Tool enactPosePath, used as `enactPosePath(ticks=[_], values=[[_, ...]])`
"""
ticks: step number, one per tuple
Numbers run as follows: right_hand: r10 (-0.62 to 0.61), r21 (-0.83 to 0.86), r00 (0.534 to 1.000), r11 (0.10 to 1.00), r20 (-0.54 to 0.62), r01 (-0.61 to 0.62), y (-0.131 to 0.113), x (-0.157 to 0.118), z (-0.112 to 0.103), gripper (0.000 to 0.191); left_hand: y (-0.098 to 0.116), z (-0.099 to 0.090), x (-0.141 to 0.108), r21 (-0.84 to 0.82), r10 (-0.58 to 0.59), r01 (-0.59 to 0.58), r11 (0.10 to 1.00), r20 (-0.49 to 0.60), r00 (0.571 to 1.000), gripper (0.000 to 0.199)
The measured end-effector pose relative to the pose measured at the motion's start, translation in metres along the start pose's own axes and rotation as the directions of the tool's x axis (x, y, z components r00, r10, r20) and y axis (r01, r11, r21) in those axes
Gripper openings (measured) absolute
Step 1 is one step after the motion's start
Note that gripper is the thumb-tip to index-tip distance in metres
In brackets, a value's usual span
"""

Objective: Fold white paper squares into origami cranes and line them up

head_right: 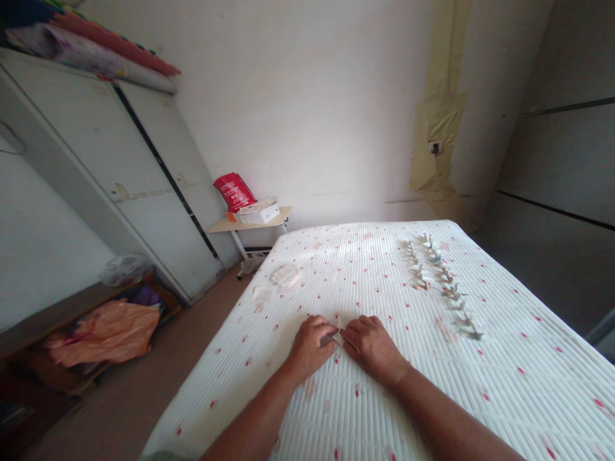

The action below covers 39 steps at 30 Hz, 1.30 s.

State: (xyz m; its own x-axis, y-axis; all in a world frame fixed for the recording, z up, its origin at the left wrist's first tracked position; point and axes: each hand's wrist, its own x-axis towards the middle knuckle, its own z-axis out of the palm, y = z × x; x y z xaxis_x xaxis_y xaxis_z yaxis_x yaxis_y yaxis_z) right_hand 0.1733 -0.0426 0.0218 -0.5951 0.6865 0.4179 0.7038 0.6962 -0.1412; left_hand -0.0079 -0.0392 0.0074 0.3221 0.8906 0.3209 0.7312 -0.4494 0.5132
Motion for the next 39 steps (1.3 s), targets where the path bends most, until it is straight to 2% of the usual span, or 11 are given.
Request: enactPosePath(ticks=[6, 10, 19, 23, 30, 36, 39], values=[[-0.052, -0.081, 0.998, 0.995, -0.027, 0.05, -0.009, 0.001, 0.003, 0.02, -0.001, 0.002, 0.0, 0.016, 0.006, -0.006, 1.0, -0.002, 1.0, 0.023], [-0.001, -0.057, 1.0, 0.998, -0.029, -0.001, -0.005, 0.001, 0.012, 0.019, 0.0, 0.002, 0.0, 0.035, 0.004, -0.004, 0.999, -0.002, 1.0, 0.021], [0.15, 0.127, 0.988, 0.981, -0.031, -0.145, 0.003, 0.004, 0.016, 0.024, 0.006, -0.003, 0.0, 0.046, -0.032, 0.031, 0.998, 0.011, 0.999, 0.022], [0.126, 0.119, 0.991, 0.986, -0.037, -0.12, 0.003, 0.006, 0.016, 0.026, 0.013, -0.002, 0.002, 0.055, -0.091, 0.092, 0.994, -0.024, 0.996, 0.015], [0.132, 0.159, 0.991, 0.979, -0.031, -0.126, 0.002, 0.011, 0.018, 0.026, 0.02, 0.009, 0.008, 0.182, -0.201, 0.217, 0.959, -0.104, 0.974, 0.013], [0.301, 0.381, 0.952, 0.888, -0.053, -0.259, 0.014, 0.009, 0.012, 0.025, 0.019, 0.011, 0.01, 0.166, -0.191, 0.215, 0.962, -0.145, 0.971, 0.01], [0.291, 0.388, 0.955, 0.887, -0.052, -0.249, 0.021, 0.006, 0.008, 0.023, 0.018, 0.012, 0.01, 0.108, -0.208, 0.227, 0.968, -0.168, 0.964, 0.01]])
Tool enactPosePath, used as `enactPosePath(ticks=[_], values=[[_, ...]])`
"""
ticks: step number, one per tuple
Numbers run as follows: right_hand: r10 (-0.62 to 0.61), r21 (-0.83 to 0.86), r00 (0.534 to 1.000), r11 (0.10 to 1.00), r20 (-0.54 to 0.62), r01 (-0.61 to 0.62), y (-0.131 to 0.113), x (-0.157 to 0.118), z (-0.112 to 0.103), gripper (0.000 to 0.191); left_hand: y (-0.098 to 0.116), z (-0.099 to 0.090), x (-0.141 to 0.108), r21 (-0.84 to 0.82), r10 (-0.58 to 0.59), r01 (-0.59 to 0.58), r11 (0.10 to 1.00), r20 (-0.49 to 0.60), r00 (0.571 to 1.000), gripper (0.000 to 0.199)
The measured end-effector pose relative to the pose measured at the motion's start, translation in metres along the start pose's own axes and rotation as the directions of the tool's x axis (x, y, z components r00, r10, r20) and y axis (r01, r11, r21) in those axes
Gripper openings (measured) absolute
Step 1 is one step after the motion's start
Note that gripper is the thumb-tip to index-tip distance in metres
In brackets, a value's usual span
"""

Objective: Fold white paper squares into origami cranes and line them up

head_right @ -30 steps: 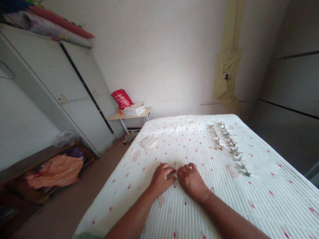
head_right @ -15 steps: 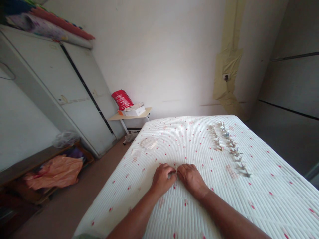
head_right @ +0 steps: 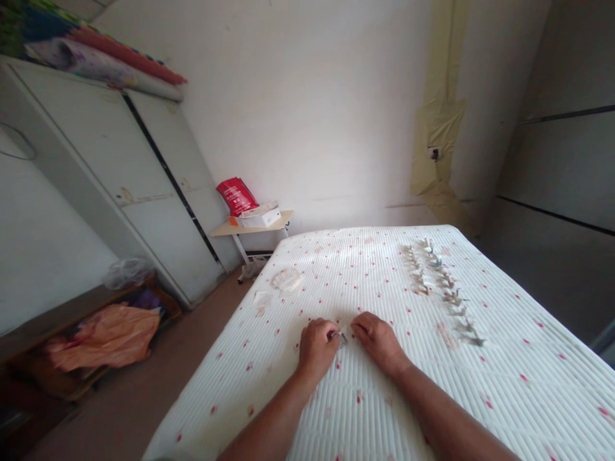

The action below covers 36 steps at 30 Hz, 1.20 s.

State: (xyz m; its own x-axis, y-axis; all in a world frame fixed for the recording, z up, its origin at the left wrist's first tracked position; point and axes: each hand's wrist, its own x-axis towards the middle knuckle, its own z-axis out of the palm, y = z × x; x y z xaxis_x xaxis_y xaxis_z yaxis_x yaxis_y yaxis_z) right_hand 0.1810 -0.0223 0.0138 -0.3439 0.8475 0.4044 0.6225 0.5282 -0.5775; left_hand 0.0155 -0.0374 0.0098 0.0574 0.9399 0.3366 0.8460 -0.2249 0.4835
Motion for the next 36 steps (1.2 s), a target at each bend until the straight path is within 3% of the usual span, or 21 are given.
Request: enactPosePath(ticks=[5, 9, 13, 16, 18, 23, 29, 36], values=[[-0.072, -0.058, 0.996, 0.996, 0.046, 0.075, -0.001, -0.004, 0.001, 0.02, -0.002, 0.001, 0.001, -0.136, -0.057, 0.051, 0.989, -0.044, 0.997, 0.012], [-0.047, -0.08, 0.999, 0.996, 0.02, 0.049, -0.002, -0.003, 0.007, 0.025, -0.004, 0.001, 0.001, -0.25, -0.099, 0.086, 0.964, -0.042, 0.994, 0.014], [0.05, 0.174, 0.999, 0.984, 0.0, -0.049, -0.003, 0.0, 0.014, 0.03, -0.006, 0.002, 0.004, -0.517, -0.195, 0.154, 0.842, -0.025, 0.98, 0.009], [0.073, 0.423, 0.997, 0.903, 0.026, -0.077, -0.008, 0.005, 0.017, 0.029, -0.006, 0.003, 0.007, -0.691, -0.286, 0.187, 0.699, -0.031, 0.958, 0.008], [0.069, 0.47, 0.997, 0.879, 0.034, -0.077, -0.015, 0.008, 0.018, 0.025, -0.005, 0.003, 0.008, -0.764, -0.316, 0.183, 0.618, -0.029, 0.948, 0.014], [0.113, 0.436, 0.994, 0.894, -0.002, -0.1, -0.034, 0.012, 0.019, 0.02, -0.002, 0.004, 0.009, -0.829, -0.322, 0.163, 0.534, -0.022, 0.946, 0.024], [0.102, 0.269, 0.984, 0.961, -0.149, -0.059, -0.035, 0.011, 0.025, 0.014, 0.002, 0.003, 0.008, -0.84, -0.295, 0.149, 0.521, -0.014, 0.955, 0.022], [-0.01, 0.143, 0.982, 0.989, -0.189, 0.037, -0.029, 0.007, 0.029, 0.015, -0.001, 0.006, 0.008, -0.809, -0.271, 0.164, 0.565, 0.006, 0.963, 0.029]])
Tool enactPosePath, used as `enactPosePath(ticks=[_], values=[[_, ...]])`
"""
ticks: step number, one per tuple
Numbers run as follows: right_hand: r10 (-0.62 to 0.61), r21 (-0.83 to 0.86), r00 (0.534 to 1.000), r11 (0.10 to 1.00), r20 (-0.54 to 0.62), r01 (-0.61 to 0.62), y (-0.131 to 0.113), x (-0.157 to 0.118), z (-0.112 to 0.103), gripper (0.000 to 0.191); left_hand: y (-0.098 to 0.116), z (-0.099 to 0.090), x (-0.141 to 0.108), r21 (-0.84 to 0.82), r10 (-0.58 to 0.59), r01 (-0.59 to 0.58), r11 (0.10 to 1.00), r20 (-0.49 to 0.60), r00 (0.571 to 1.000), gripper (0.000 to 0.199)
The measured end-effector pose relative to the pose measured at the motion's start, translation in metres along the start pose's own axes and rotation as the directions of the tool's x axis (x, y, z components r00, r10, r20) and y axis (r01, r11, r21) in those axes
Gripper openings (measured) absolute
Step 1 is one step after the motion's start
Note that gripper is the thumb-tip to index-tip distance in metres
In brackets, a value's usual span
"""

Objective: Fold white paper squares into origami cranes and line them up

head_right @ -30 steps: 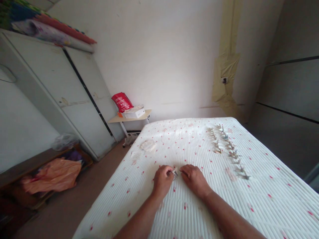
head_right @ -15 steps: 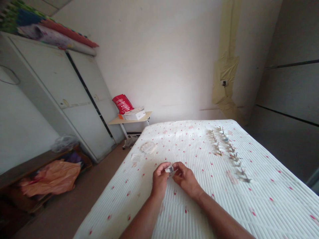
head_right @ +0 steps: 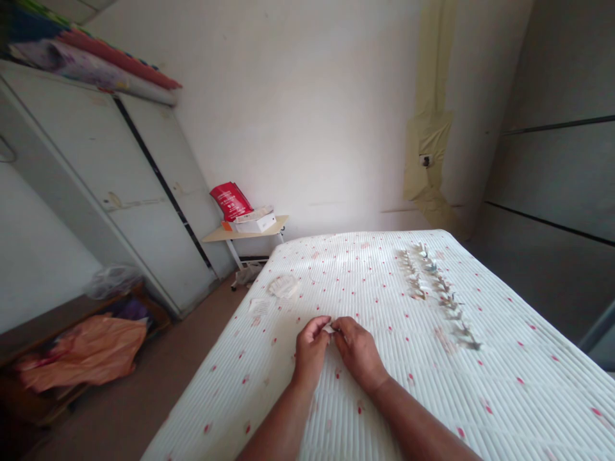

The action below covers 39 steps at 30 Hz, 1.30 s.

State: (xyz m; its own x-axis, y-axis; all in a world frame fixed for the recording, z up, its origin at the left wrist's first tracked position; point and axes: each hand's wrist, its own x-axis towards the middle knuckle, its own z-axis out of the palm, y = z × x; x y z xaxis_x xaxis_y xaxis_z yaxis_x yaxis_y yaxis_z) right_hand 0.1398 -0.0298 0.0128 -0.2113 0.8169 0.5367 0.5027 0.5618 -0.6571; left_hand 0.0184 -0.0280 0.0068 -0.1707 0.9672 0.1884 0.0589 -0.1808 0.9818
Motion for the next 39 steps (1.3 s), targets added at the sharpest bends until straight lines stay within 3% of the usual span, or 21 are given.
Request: enactPosePath(ticks=[13, 18, 27, 39], values=[[-0.116, 0.005, 0.993, 0.993, -0.021, 0.116, -0.003, -0.003, 0.0, 0.015, 0.004, -0.002, -0.002, -0.115, 0.051, -0.045, 0.992, 0.047, 0.998, 0.013], [-0.137, -0.011, 0.989, 0.991, -0.047, 0.137, -0.006, -0.003, -0.001, 0.016, 0.007, -0.003, -0.003, -0.147, 0.042, -0.041, 0.988, 0.005, 0.999, 0.014], [-0.13, -0.064, 0.991, 0.99, -0.037, 0.128, -0.005, -0.004, -0.001, 0.012, 0.006, -0.005, -0.004, -0.111, 0.049, -0.06, 0.992, -0.099, 0.994, 0.023], [-0.082, -0.027, 0.997, 0.996, -0.008, 0.082, -0.008, -0.004, -0.001, 0.011, 0.005, -0.004, -0.004, -0.078, -0.003, -0.003, 0.997, -0.082, 0.997, 0.025]])
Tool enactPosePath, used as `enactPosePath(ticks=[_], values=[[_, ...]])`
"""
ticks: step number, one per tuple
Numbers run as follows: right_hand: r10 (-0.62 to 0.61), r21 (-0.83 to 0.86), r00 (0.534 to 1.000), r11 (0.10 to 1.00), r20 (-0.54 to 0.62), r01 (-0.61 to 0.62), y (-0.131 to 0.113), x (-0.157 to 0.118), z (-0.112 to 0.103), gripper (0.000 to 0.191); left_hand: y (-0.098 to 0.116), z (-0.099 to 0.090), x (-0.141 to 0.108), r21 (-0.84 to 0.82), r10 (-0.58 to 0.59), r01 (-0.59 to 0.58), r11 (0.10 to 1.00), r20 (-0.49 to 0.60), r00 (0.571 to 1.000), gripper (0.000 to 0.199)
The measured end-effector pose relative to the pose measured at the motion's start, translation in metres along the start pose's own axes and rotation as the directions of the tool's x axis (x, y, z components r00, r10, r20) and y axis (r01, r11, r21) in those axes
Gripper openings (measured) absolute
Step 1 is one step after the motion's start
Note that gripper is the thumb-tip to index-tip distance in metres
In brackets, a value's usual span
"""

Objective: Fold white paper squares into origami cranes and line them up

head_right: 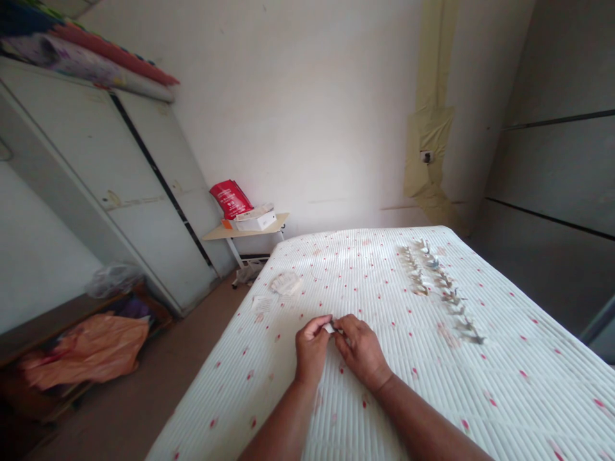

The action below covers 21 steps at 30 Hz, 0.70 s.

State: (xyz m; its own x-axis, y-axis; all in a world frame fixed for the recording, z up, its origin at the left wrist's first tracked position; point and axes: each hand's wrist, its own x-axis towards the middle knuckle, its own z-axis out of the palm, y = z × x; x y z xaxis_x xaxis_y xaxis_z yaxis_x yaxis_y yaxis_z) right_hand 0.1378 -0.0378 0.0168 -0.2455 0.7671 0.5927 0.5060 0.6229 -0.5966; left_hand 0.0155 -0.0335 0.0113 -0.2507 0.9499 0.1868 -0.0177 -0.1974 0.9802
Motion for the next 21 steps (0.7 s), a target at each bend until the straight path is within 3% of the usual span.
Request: enactPosePath(ticks=[5, 11, 21], values=[[0.166, 0.208, 0.986, 0.964, 0.024, -0.168, 0.006, 0.0, -0.001, 0.013, 0.001, -0.001, 0.0, 0.052, 0.012, -0.013, 0.999, 0.014, 1.0, 0.027], [0.379, 0.515, 0.906, 0.747, 0.191, -0.421, 0.012, 0.005, -0.006, 0.024, -0.004, -0.003, 0.002, 0.072, -0.027, 0.027, 0.997, 0.001, 1.0, 0.028], [0.393, 0.633, 0.889, 0.632, 0.236, -0.447, 0.014, 0.005, -0.003, 0.026, 0.001, -0.001, 0.001, 0.005, -0.052, 0.051, 0.999, 0.033, 0.998, 0.022]])
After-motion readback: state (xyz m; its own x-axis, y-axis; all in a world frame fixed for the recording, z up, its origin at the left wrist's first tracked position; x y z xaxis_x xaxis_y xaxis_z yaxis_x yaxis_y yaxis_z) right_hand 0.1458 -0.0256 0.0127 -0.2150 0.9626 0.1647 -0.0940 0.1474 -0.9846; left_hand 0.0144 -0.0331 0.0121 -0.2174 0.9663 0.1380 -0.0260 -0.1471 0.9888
